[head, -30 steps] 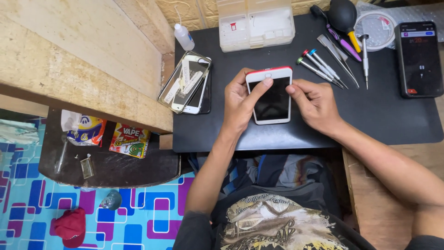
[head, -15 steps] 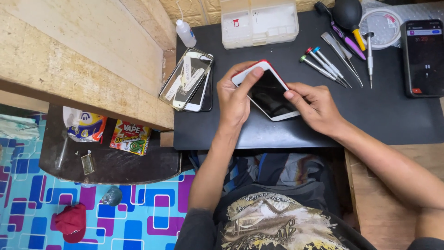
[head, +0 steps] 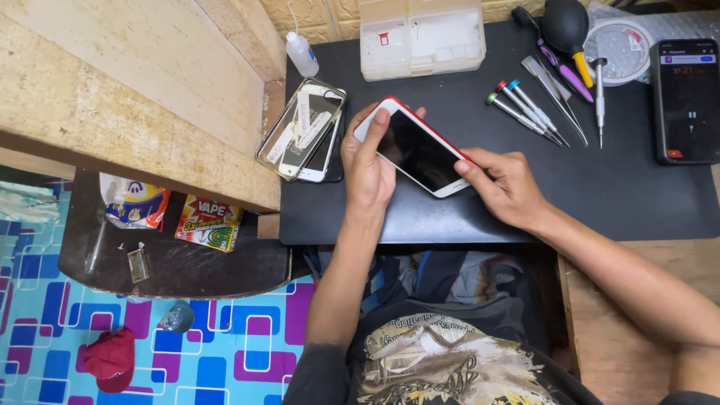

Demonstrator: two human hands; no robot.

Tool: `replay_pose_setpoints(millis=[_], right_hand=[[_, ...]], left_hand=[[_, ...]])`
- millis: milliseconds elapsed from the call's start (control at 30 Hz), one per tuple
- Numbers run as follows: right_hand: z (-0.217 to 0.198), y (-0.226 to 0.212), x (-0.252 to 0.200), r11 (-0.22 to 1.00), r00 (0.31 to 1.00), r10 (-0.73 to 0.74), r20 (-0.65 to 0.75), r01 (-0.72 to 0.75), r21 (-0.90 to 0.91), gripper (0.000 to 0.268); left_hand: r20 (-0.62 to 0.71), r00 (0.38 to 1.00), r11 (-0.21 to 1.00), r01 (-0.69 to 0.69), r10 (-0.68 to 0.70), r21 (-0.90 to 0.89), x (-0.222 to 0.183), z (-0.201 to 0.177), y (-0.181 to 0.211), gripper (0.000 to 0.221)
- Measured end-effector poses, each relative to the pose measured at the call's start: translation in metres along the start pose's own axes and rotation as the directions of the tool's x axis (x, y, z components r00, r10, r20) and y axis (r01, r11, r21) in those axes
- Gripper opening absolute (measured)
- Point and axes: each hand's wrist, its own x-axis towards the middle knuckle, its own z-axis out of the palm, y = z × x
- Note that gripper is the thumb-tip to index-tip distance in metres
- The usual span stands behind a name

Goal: A person disassembles a red smartphone using a screwdriver to remove internal components and then tests a replacement screen.

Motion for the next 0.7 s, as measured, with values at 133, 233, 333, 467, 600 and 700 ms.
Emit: replay_pose_setpoints(millis=[133, 233, 333, 467, 600, 700], right_hand=[[0.007, 0.004, -0.001, 0.997, 1.000, 0.030, 0.004, -0.030, 0.065, 0.026], [0.009, 0.001, -0.004, 0.997, 0.999, 0.031, 0.019, -0.032, 0.064, 0.028], [0.007, 0.005, -0.005, 1.000, 1.000, -0.002, 0.003, 0.002, 0.026, 0.028], [0.004, 0.005, -0.007, 0.999, 0.999, -0.051, 0.004, 0.051, -0.006, 0.026], [0.003, -0.007, -0.005, 0.997, 0.998, -0.065, 0.015, 0.065, 0.043, 0.026], [0.003, 0.001, -0.010, 0.995, 0.997, -0.074, 0.017, 0.072, 0.062, 0.031]], left_hand=[[-0.045, 0.999, 1.000, -0.007, 0.008, 0.021, -0.003, -0.009, 0.001, 0.010], [-0.062, 0.998, 1.000, -0.009, 0.008, -0.008, -0.001, -0.019, -0.002, 0.009], [-0.047, 0.999, 0.998, -0.003, 0.000, -0.060, -0.001, -0.028, -0.006, 0.009], [-0.011, 1.000, 0.991, 0.024, -0.026, -0.133, -0.002, -0.025, -0.006, 0.009], [-0.002, 1.000, 0.989, 0.011, -0.012, -0.148, 0.002, -0.030, -0.007, 0.010], [0.006, 1.000, 0.987, 0.025, -0.025, -0.158, 0.005, -0.036, -0.009, 0.011]])
